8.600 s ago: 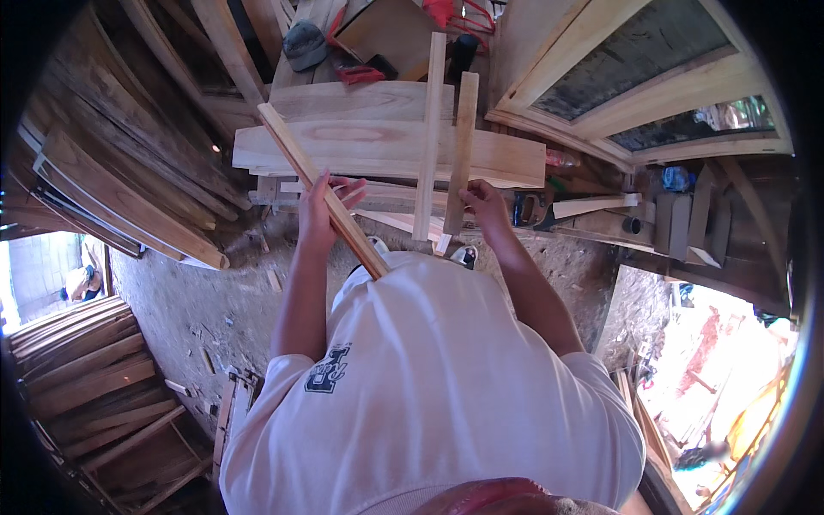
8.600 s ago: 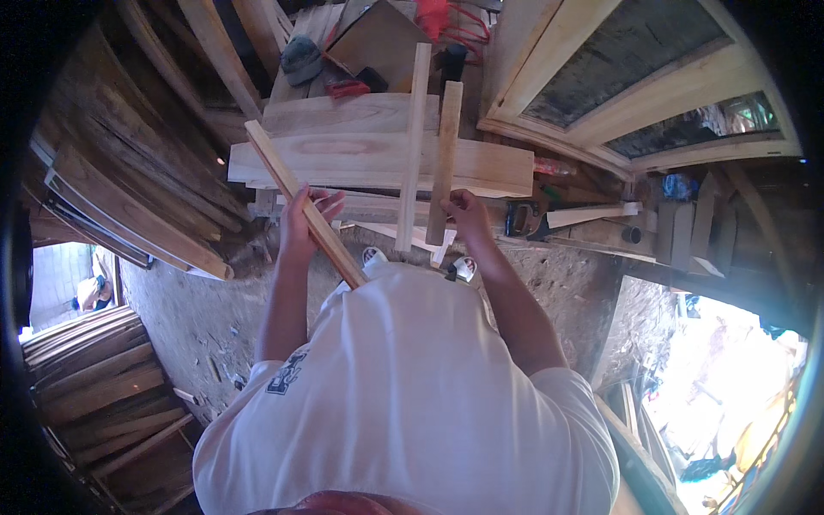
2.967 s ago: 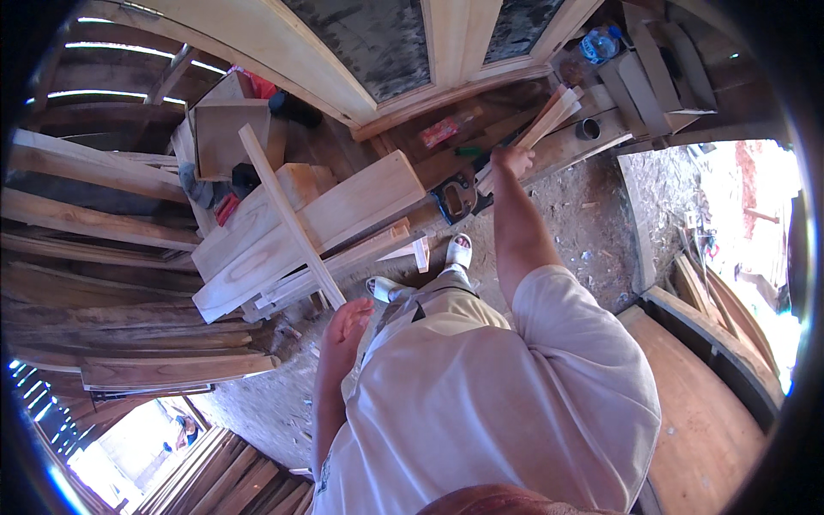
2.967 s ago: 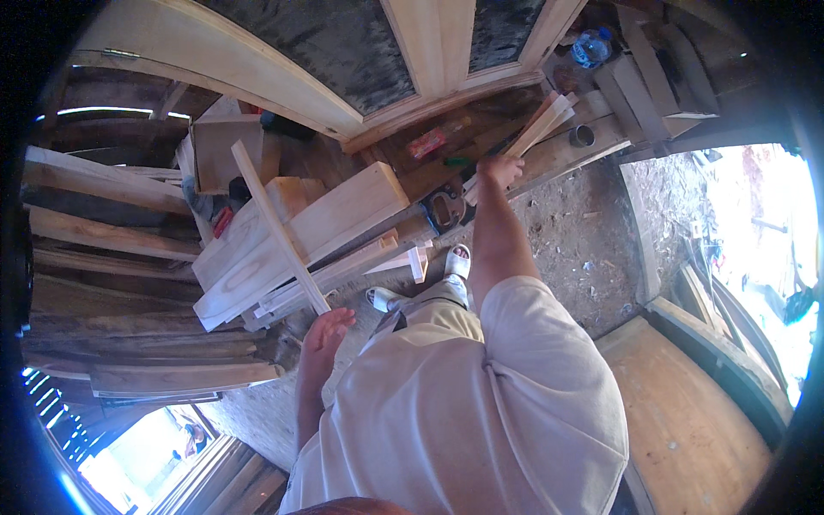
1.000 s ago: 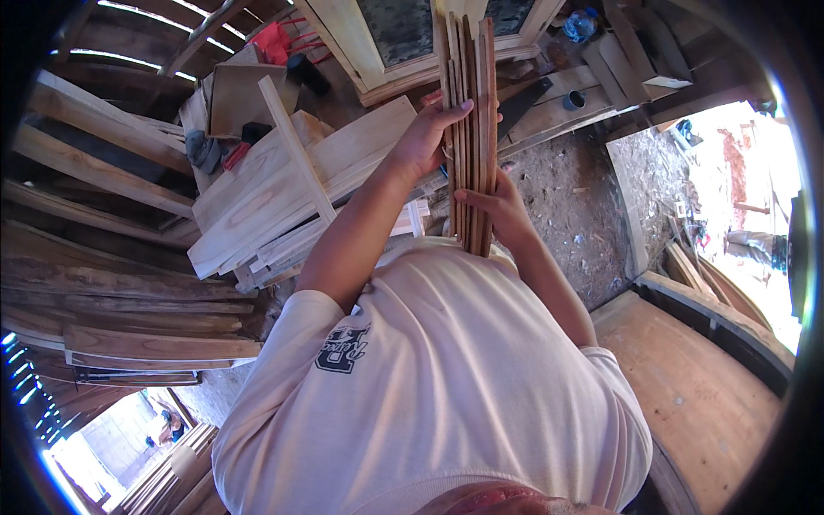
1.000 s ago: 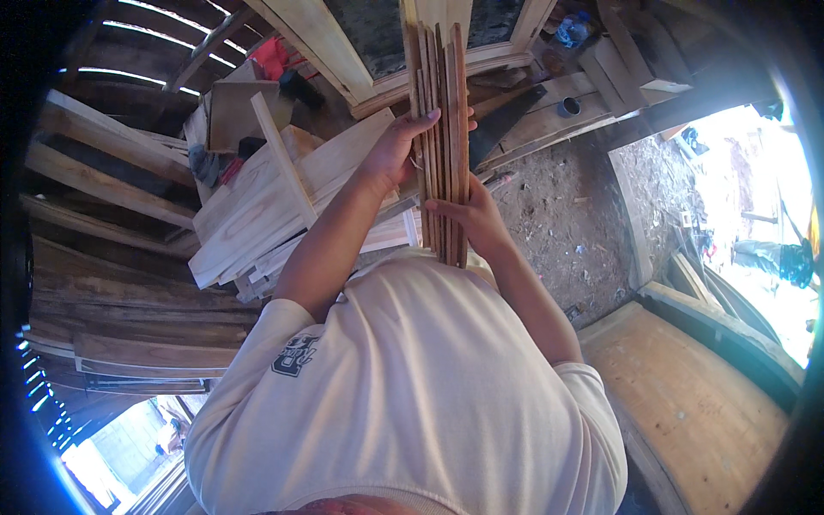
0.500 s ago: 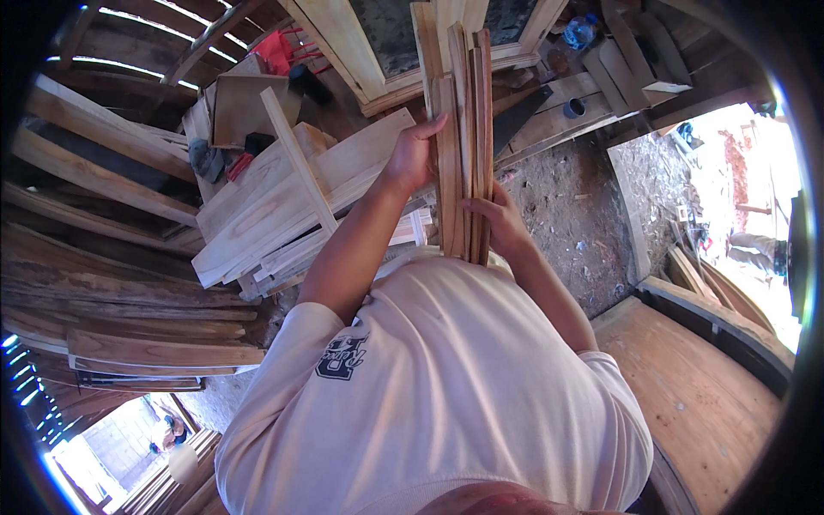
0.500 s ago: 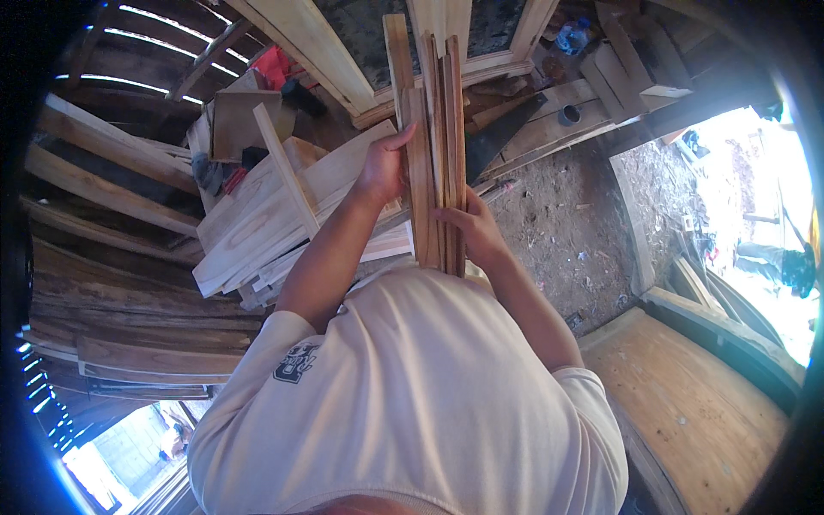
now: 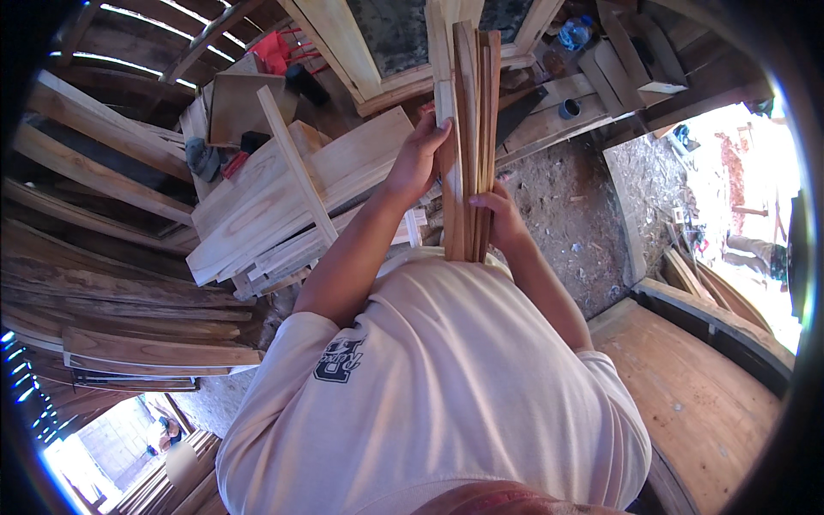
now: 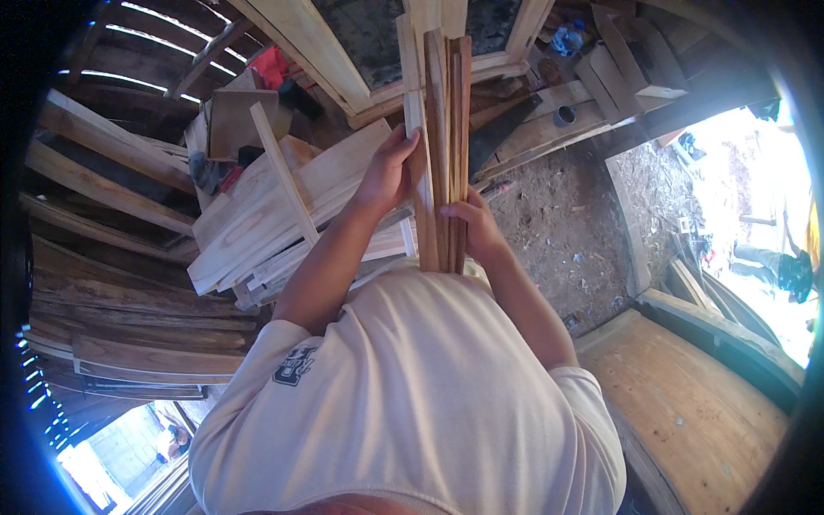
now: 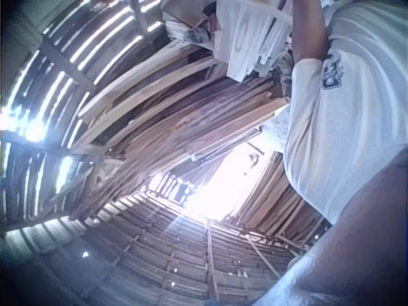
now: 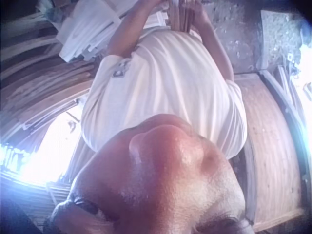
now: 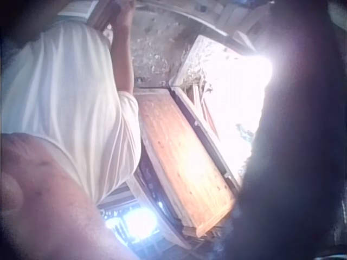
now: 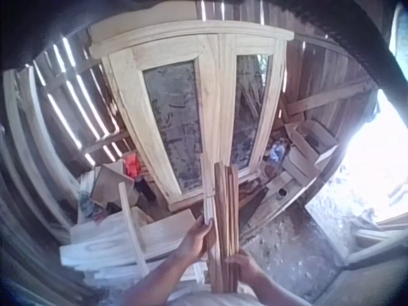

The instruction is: The person selects thin wooden strips from a pile and uses a hand saw to cut them into smaller pieces. They sit on the ground in a workshop, holding the wood with one hand and sawing with the other, accumulating a small stack of cut pieces.

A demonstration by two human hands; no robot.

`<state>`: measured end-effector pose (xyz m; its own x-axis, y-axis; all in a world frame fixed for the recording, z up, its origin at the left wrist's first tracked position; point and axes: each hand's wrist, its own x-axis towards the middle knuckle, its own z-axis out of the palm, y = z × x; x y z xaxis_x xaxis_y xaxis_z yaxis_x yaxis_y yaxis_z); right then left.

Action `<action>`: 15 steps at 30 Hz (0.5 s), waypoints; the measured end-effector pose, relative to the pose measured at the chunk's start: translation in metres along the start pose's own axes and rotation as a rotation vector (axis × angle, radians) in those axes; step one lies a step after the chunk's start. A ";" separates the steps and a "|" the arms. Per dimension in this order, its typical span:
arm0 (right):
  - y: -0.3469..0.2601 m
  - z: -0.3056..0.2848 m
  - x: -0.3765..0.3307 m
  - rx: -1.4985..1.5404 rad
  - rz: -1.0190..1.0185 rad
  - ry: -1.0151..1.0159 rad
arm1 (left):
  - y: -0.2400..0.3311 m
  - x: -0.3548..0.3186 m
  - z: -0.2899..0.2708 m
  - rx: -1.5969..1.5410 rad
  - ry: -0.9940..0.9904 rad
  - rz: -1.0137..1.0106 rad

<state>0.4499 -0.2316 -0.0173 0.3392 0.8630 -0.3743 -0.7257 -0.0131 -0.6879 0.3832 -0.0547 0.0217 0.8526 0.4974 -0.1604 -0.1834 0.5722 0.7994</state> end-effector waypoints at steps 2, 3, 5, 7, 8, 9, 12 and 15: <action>-0.002 0.001 0.005 0.031 -0.004 0.015 | -0.003 -0.006 0.006 -0.011 0.002 -0.004; -0.001 0.001 0.008 0.042 0.005 0.023 | -0.005 -0.010 0.007 0.023 0.003 0.005; 0.001 -0.004 0.015 0.068 0.022 0.005 | -0.017 -0.007 -0.001 0.233 -0.004 0.108; 0.008 -0.008 0.019 0.097 0.055 -0.050 | -0.035 -0.003 -0.019 0.466 0.005 0.227; 0.008 -0.008 0.020 0.184 0.064 -0.111 | -0.038 -0.005 -0.019 0.524 0.016 0.254; 0.005 -0.006 0.021 0.271 0.076 -0.170 | -0.036 -0.008 -0.016 0.581 0.028 0.281; 0.008 0.005 0.013 0.254 0.075 -0.140 | -0.031 -0.018 -0.008 0.828 0.154 0.477; 0.009 0.015 0.012 0.024 0.122 -0.157 | -0.028 -0.034 -0.001 0.639 0.211 0.404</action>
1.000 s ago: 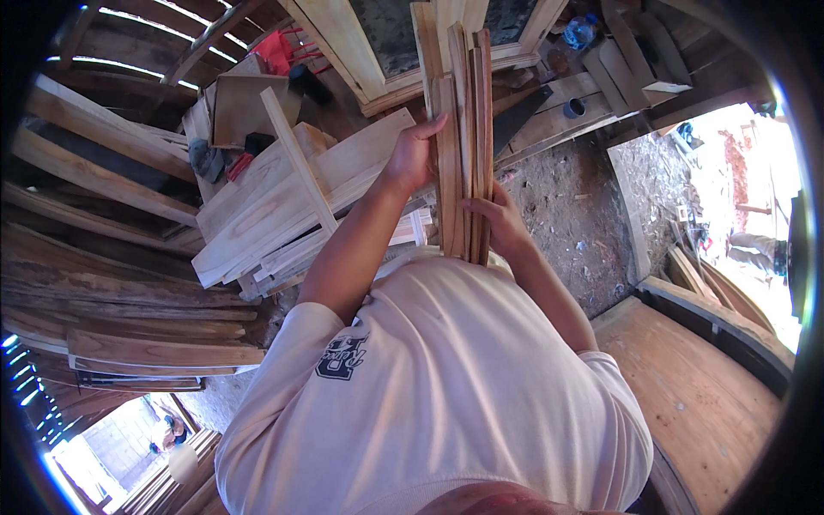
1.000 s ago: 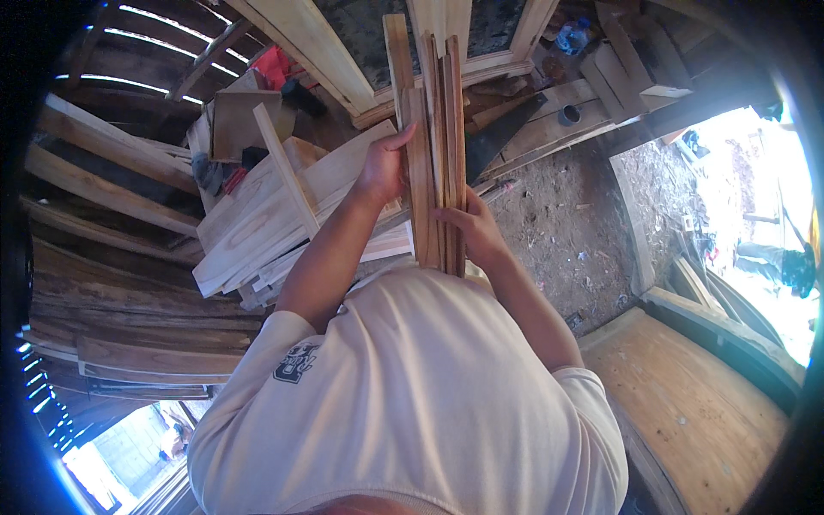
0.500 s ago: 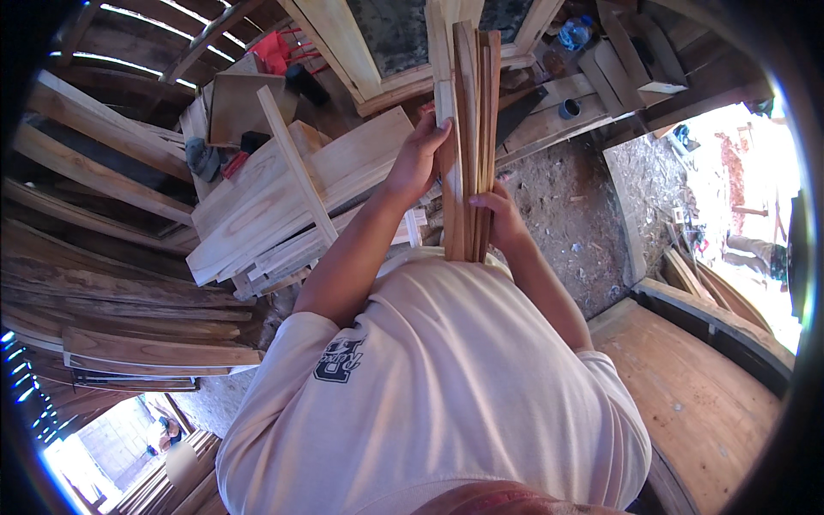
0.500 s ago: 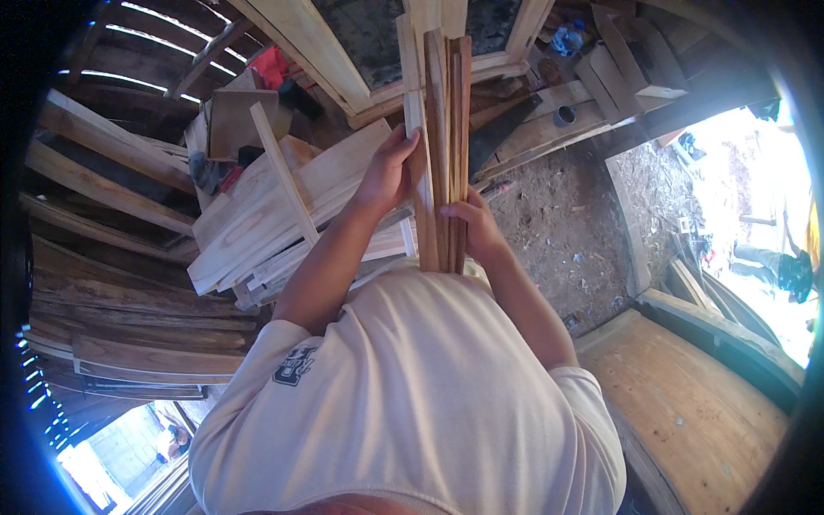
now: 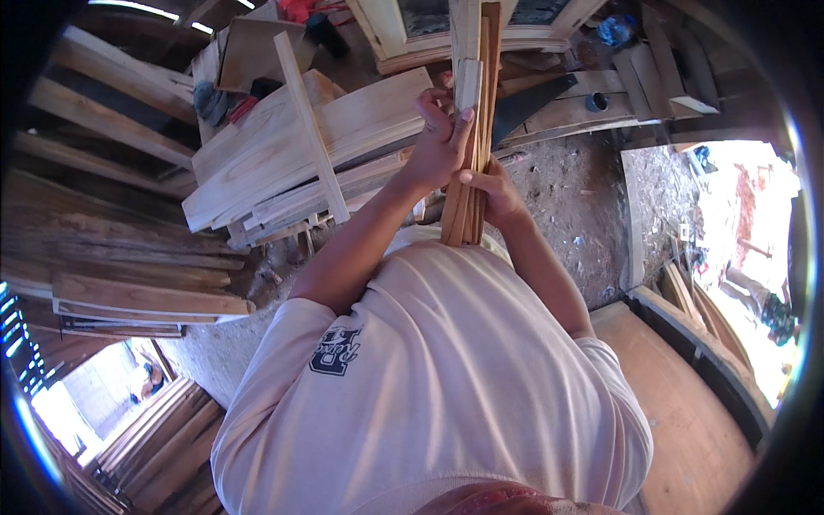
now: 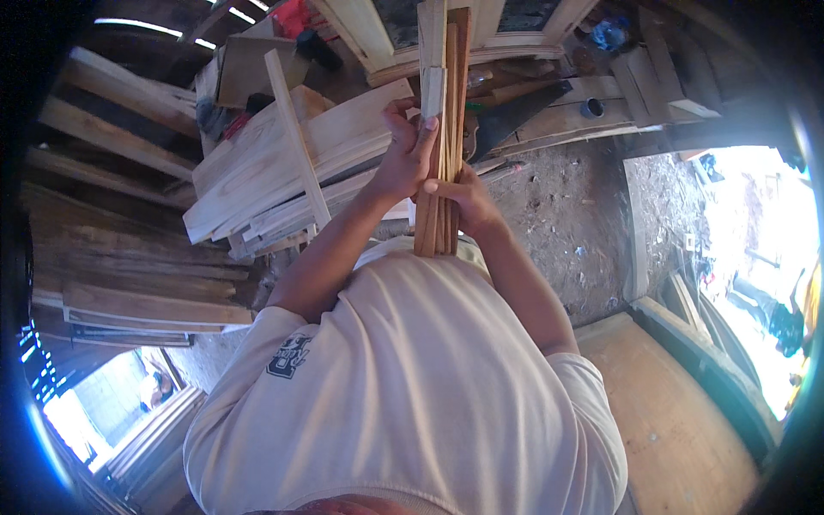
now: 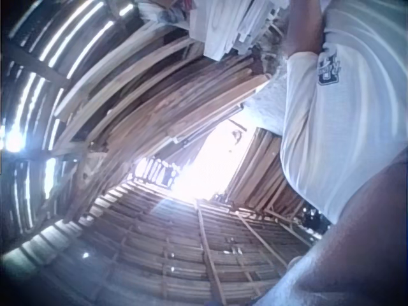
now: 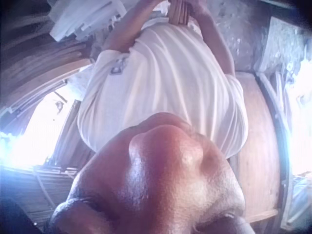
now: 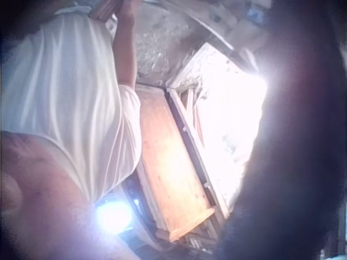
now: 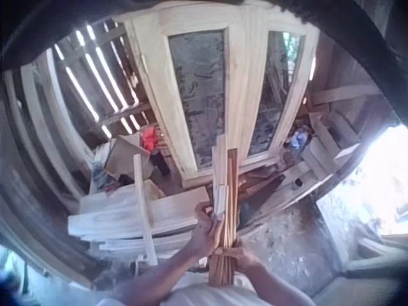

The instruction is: The person selects thin wooden strips from a pile and uses a hand saw to cut them into smaller pieces. They sit on the ground in a workshop, holding the wood with one hand and sawing with the other, accumulating a small stack of cut pieces.

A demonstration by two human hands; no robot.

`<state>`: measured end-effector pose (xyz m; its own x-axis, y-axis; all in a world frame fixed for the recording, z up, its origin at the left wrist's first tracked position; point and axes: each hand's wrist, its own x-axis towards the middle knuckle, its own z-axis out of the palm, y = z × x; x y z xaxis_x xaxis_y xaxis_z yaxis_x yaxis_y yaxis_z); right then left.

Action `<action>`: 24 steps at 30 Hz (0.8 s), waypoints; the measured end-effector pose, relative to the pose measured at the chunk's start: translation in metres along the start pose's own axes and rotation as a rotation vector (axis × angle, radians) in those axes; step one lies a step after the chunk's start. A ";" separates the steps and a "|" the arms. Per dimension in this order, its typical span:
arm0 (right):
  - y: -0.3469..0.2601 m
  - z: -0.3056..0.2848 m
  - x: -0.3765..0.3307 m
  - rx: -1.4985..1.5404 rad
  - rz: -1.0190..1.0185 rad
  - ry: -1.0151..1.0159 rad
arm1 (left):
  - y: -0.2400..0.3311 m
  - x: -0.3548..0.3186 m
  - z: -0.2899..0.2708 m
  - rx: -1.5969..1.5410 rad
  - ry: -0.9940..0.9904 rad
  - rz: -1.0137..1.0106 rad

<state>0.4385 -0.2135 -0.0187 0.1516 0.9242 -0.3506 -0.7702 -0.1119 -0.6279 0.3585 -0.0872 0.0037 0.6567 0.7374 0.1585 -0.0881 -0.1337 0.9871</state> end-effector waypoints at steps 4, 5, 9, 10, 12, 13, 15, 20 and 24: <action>0.013 0.001 0.000 -0.101 0.147 -0.084 | 0.002 -0.009 -0.022 -0.333 -0.164 -0.220; 0.021 0.000 0.000 -0.062 0.137 -0.148 | 0.003 -0.009 -0.037 -0.502 -0.309 -0.328; 0.039 0.006 -0.003 -0.040 0.085 -0.314 | 0.013 -0.021 -0.052 -0.720 -0.464 -0.438; 0.040 0.011 -0.007 -0.069 0.069 -0.330 | 0.016 -0.027 -0.055 -0.732 -0.471 -0.457; 0.040 0.022 -0.021 -0.348 0.033 -0.146 | 0.008 -0.047 -0.056 -0.802 -0.373 -0.507; 0.043 0.027 -0.029 -0.487 0.015 -0.047 | 0.003 -0.057 -0.055 -0.837 -0.326 -0.531; 0.061 0.031 -0.049 -0.759 -0.092 0.185 | -0.003 -0.072 -0.052 -0.748 -0.233 -0.574; 0.108 0.077 -0.126 -1.301 -0.382 0.645 | -0.029 -0.116 -0.044 -0.564 -0.143 -0.624; 0.151 0.089 -0.172 -1.465 -0.449 0.733 | -0.022 -0.165 -0.025 -0.587 -0.176 -0.607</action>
<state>0.2409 -0.3569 0.0086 0.7387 0.6713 0.0596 0.5221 -0.5141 -0.6806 0.2335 -0.1895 -0.0437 0.8179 0.4502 -0.3583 -0.0251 0.6500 0.7595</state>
